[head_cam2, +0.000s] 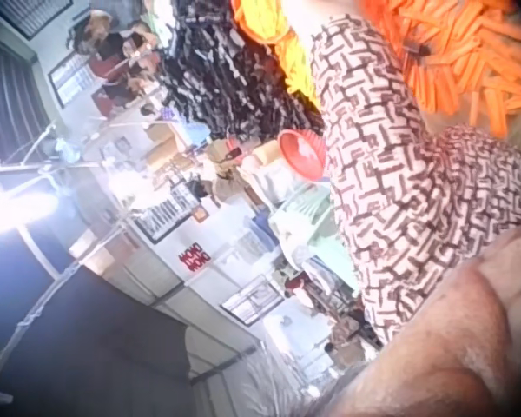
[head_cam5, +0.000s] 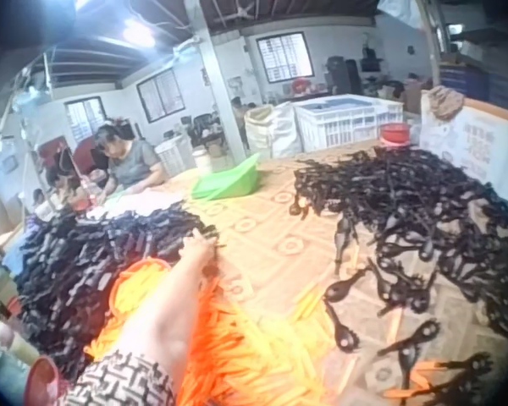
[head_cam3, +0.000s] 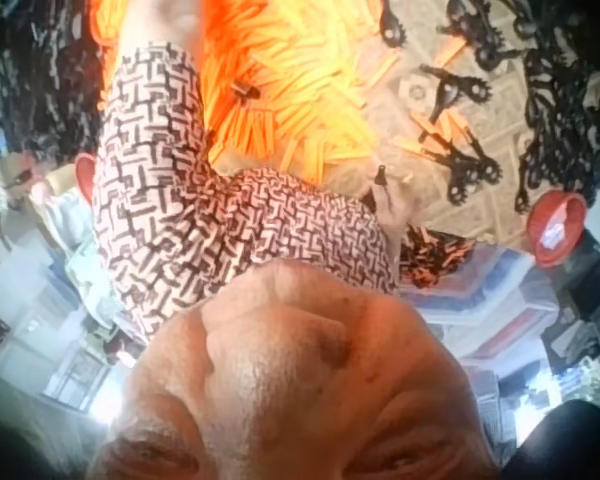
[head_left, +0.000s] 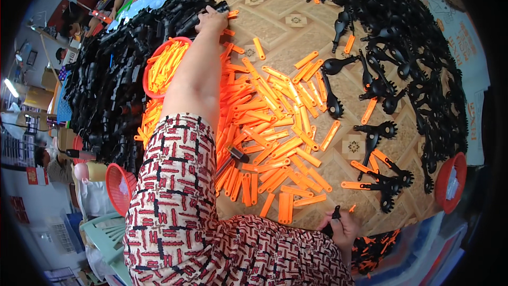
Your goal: The person assembles small orange and black plastic components on a wooden workbench. They pick up an orange handle and a black gear-like piece, align them, and use a hammer to tap the parts together. The person repeats this process for multiple units, placing the finished assemblies on the table.
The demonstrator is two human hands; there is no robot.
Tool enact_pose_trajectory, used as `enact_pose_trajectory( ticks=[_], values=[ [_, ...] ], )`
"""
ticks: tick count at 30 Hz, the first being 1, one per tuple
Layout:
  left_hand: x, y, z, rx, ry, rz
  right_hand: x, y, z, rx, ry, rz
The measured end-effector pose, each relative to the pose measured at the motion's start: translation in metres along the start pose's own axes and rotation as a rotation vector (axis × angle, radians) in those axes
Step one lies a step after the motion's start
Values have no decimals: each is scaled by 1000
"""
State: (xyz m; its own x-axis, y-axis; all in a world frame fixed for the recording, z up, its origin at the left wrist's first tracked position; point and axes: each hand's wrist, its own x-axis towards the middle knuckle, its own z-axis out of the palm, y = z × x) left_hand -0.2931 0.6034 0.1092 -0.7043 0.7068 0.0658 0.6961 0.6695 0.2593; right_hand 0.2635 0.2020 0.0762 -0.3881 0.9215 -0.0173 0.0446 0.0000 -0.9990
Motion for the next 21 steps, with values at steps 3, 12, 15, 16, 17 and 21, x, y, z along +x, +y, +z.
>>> enact_pose_trajectory(
  ticks=[3, 12, 15, 16, 17, 21],
  values=[
    [1, 14, 15, 24, -21, -100, 3, 7, -6, 50, 31, 28],
    [-63, 27, -20, -116, -23, 104, -4, 10, -12, 60, 36, 38],
    [-56, 15, -42, -476, -488, 119, -14, 11, -8, 64, 40, 30],
    [-57, 13, -46, -519, -446, 57, -16, 10, -7, 64, 37, 13],
    [-63, 3, -45, -741, -340, 136, -19, 9, -5, 64, 35, -4],
    [-68, -10, -45, -778, -209, 193, -30, 1, -3, 22, 53, 75]
  ],
)
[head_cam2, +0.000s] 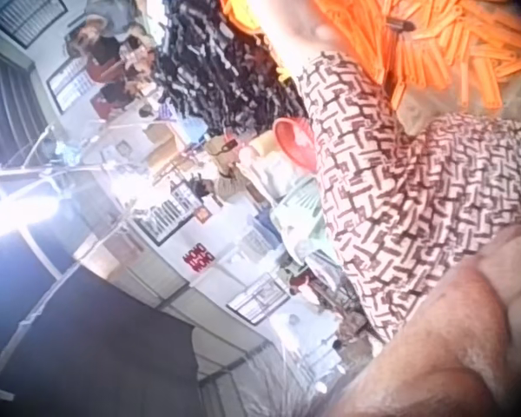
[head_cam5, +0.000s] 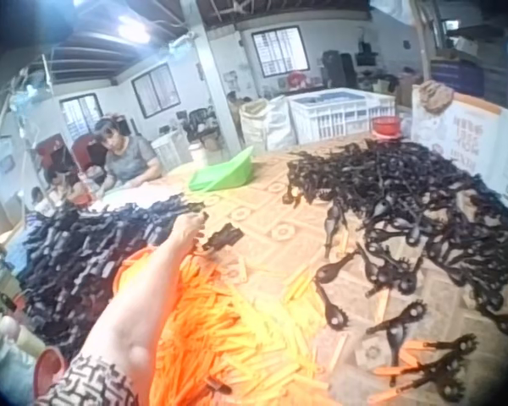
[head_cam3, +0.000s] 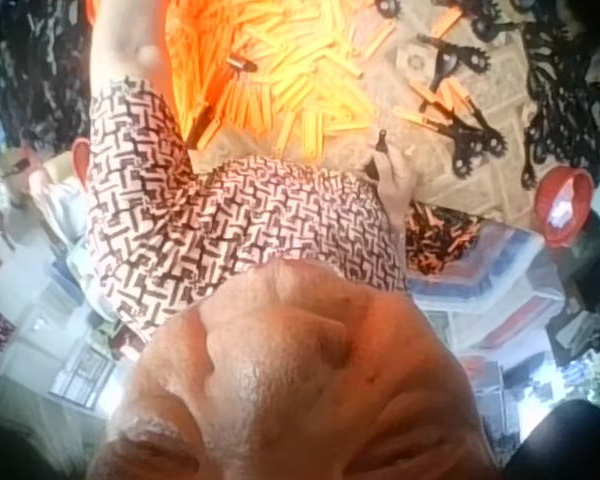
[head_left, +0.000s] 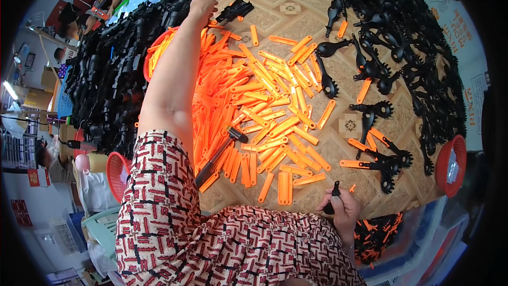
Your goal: The person assembles small orange and black plastic components on a wooden workbench. They pick up an orange handle and a black gear-like piece, align them, and use a hammer to tap the parts together. The person repeats this process for multiple units, placing the finished assemblies on the table.
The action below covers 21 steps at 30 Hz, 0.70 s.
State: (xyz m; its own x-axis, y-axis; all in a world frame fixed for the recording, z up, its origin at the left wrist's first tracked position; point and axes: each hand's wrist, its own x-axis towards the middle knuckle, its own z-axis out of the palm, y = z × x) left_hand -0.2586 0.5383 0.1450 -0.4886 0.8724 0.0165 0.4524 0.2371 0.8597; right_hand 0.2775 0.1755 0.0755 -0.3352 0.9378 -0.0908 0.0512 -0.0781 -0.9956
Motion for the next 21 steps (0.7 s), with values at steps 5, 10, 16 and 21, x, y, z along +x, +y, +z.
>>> enact_pose_trajectory(
  ticks=[5, 10, 16, 21],
  values=[
    [3, -25, 33, 902, -18, 336, 1, 1, -1, 13, 24, -6],
    [30, -18, 4, 1006, 66, 403, 17, 6, 5, 21, 19, -24],
    [46, -4, -51, 1189, 420, 210, 20, 4, 8, 25, 50, 31],
    [101, -45, -89, 1006, 279, 346, 24, 6, 9, 72, 17, 27]
  ],
)
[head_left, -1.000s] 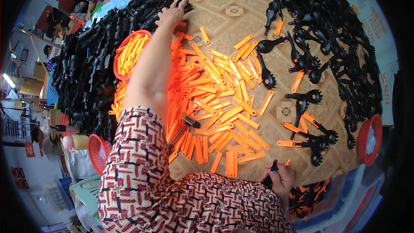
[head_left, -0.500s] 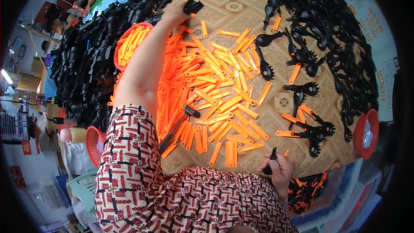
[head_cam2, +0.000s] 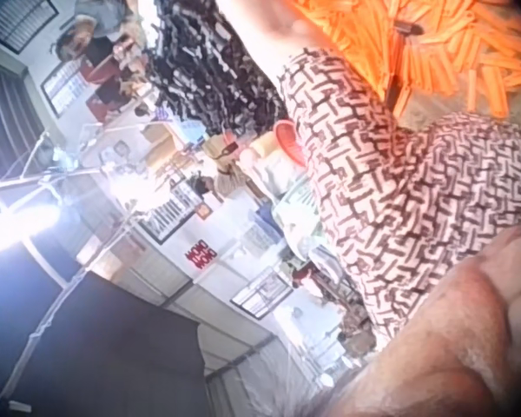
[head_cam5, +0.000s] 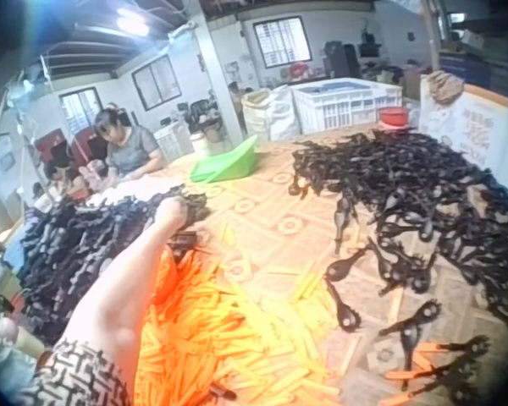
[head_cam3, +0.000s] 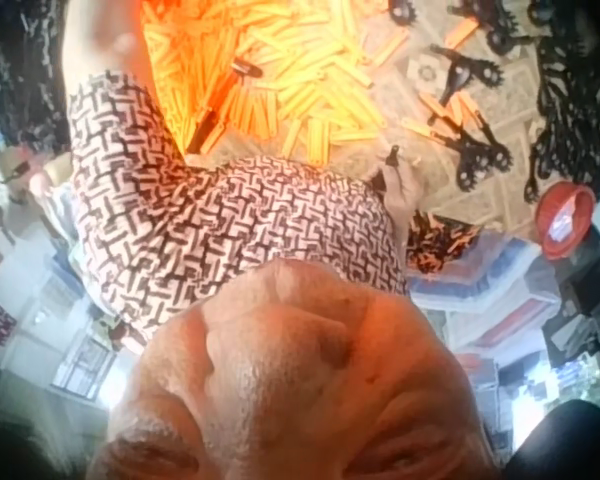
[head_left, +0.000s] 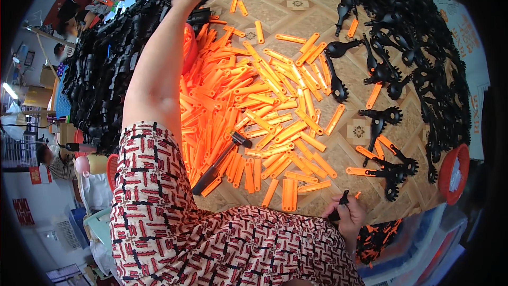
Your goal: The person assembles small orange and black plastic components on a wooden workbench. They pick up an orange handle and a black gear-like piece, align them, and use a hammer to tap the parts together. The person repeats this process for multiple units, placing the finished assemblies on the table.
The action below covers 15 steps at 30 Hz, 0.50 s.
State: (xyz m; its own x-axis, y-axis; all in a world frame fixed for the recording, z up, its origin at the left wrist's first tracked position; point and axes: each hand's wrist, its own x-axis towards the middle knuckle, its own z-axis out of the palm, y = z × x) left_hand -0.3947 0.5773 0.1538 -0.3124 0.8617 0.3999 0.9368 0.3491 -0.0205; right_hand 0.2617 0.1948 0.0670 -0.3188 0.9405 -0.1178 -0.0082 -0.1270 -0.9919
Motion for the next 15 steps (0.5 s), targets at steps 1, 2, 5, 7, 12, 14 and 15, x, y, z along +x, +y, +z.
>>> enact_pose_trajectory(
  ticks=[1, 2, 5, 7, 12, 14, 15],
  values=[
    [10, 21, 0, 18, -286, 111, 1, 0, 1, -4, 7, 1],
    [4, 42, 8, -271, -474, -40, 2, 1, 1, -8, 14, 2],
    [-37, 104, -9, -233, -530, -89, 1, 2, 4, 29, 42, 3],
    [-22, 65, 13, 15, -490, 83, 0, 3, 4, 56, 15, 6],
    [11, 62, -5, 199, -450, 165, 4, 13, -7, 38, 4, -12],
    [19, 18, -9, 432, -526, 273, 7, 13, -12, 30, -18, -23],
    [22, 8, -11, 565, -629, 325, 8, 12, -13, 25, -22, -28]
  ],
)
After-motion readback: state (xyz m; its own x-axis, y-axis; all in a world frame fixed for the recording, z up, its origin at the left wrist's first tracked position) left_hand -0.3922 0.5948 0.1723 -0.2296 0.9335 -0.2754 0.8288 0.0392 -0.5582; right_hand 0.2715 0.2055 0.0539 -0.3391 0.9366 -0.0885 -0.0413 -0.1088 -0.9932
